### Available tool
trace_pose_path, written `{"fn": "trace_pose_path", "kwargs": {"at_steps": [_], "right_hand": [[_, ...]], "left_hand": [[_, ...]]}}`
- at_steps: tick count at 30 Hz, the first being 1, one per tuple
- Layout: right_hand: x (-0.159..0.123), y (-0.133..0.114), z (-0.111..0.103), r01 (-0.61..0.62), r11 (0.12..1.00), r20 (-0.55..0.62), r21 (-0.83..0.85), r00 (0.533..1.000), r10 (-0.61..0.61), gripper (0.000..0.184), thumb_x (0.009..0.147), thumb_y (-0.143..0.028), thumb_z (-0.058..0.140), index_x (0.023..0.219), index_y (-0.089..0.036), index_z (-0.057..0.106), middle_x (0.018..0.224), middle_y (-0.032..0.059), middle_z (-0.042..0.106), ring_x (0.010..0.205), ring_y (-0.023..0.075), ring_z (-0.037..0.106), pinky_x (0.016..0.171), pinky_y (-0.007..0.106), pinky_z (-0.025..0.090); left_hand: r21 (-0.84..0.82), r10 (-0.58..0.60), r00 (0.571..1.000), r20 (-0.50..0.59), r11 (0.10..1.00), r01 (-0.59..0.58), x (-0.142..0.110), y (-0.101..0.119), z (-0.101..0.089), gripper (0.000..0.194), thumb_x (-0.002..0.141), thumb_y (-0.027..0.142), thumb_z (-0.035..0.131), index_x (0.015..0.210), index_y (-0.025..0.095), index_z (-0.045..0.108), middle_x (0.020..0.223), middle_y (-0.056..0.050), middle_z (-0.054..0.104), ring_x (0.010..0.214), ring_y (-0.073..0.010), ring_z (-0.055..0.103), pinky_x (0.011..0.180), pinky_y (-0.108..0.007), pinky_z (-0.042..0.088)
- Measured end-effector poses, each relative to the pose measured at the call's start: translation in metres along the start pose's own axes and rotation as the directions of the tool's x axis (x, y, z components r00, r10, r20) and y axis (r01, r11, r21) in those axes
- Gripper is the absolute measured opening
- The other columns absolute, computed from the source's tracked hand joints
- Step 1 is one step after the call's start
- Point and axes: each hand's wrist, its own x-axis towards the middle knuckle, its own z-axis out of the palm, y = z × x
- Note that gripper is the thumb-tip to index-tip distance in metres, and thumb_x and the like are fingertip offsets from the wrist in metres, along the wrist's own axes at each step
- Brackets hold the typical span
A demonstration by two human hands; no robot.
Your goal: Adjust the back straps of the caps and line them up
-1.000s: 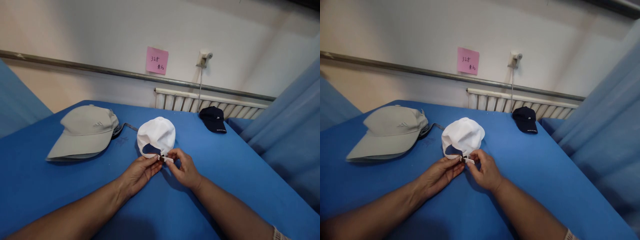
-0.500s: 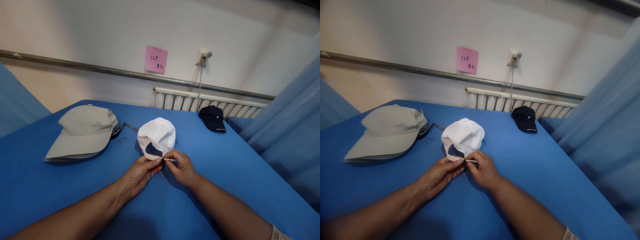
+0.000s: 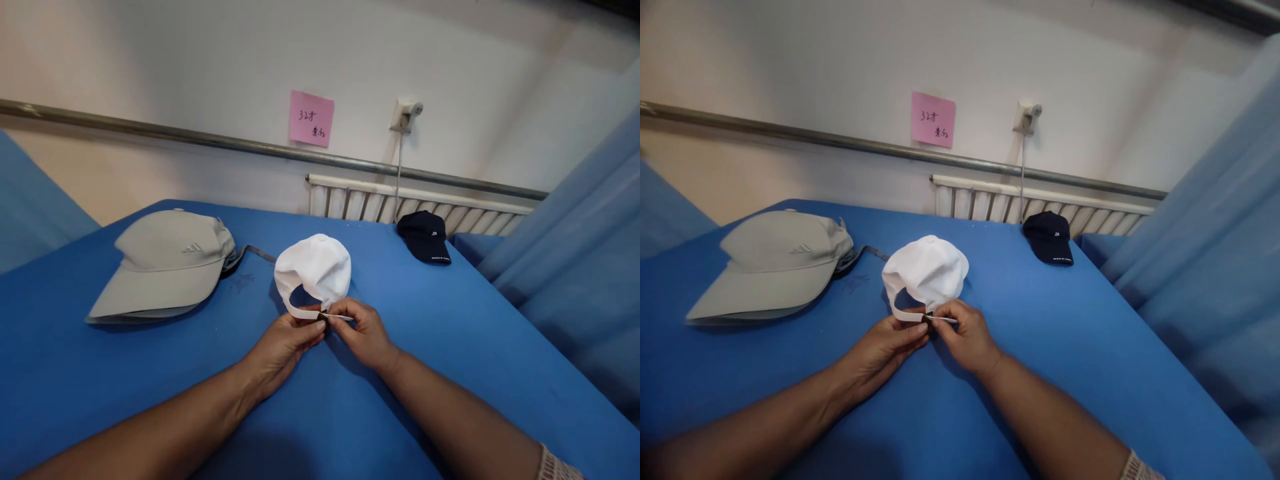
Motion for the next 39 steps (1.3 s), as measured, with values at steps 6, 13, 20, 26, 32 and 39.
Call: {"fn": "trace_pose_path", "kwargs": {"at_steps": [6,13,20,26,32,39], "right_hand": [[0.000,-0.001,0.001,0.022,0.999,0.030,-0.026,0.999,-0.021,0.008,0.088,-0.020,0.058,0.086,-0.020,0.066,0.084,0.0021,0.066,0.082,0.0157,0.063,0.076,0.028,0.049],[-0.001,0.009,0.006,-0.141,0.982,0.006,0.129,0.990,0.141,0.008,0.087,-0.025,0.060,0.092,-0.020,0.063,0.084,0.0013,0.069,0.075,0.0151,0.066,0.072,0.028,0.052],[-0.001,0.013,0.007,-0.182,0.965,0.005,0.186,0.983,0.184,0.011,0.087,-0.031,0.061,0.090,-0.021,0.063,0.082,0.0010,0.068,0.068,0.0139,0.063,0.067,0.029,0.052],[-0.001,0.005,0.005,-0.205,0.953,0.008,0.222,0.978,0.208,0.013,0.085,-0.032,0.063,0.089,-0.020,0.063,0.078,-0.0002,0.066,0.066,0.0131,0.062,0.064,0.027,0.049],[0.001,0.003,-0.001,-0.233,0.930,-0.050,0.283,0.965,0.257,0.022,0.086,-0.041,0.062,0.087,-0.019,0.063,0.074,-0.0013,0.065,0.061,0.0123,0.062,0.060,0.025,0.048],[0.001,0.005,-0.002,-0.408,0.850,0.145,0.333,0.913,0.381,0.038,0.079,-0.053,0.069,0.073,-0.016,0.061,0.059,-0.0013,0.062,0.049,0.0114,0.058,0.049,0.023,0.043]], "left_hand": [[0.046,0.046,0.998,-0.047,0.998,-0.044,0.005,-0.006,-0.002,0.034,0.062,0.021,0.088,0.092,0.015,0.073,0.089,-0.004,0.072,0.081,-0.0113,0.063,0.076,-0.021,0.049],[0.080,0.079,0.996,-0.043,0.994,-0.076,0.005,-0.004,-0.001,0.030,0.063,0.024,0.087,0.088,0.014,0.074,0.084,-0.005,0.071,0.077,-0.0123,0.062,0.071,-0.022,0.048],[0.071,0.080,0.995,-0.066,0.995,-0.076,0.003,-0.002,0.002,0.029,0.063,0.025,0.087,0.085,0.013,0.073,0.079,-0.003,0.068,0.070,-0.0098,0.059,0.068,-0.022,0.047],[0.071,0.094,0.992,-0.080,0.994,-0.089,0.003,-0.003,0.003,0.029,0.064,0.027,0.086,0.086,0.014,0.072,0.078,-0.001,0.067,0.067,-0.0088,0.057,0.065,-0.021,0.047],[0.047,0.092,0.992,-0.085,0.995,-0.088,0.003,-0.002,0.004,0.029,0.067,0.025,0.085,0.090,0.015,0.072,0.079,-0.002,0.067,0.067,-0.0087,0.057,0.064,-0.020,0.048],[0.045,0.080,0.994,-0.078,0.996,-0.076,0.003,-0.002,0.001,0.028,0.066,0.026,0.086,0.087,0.014,0.073,0.077,-0.002,0.068,0.068,-0.0094,0.059,0.064,-0.020,0.049]]}}
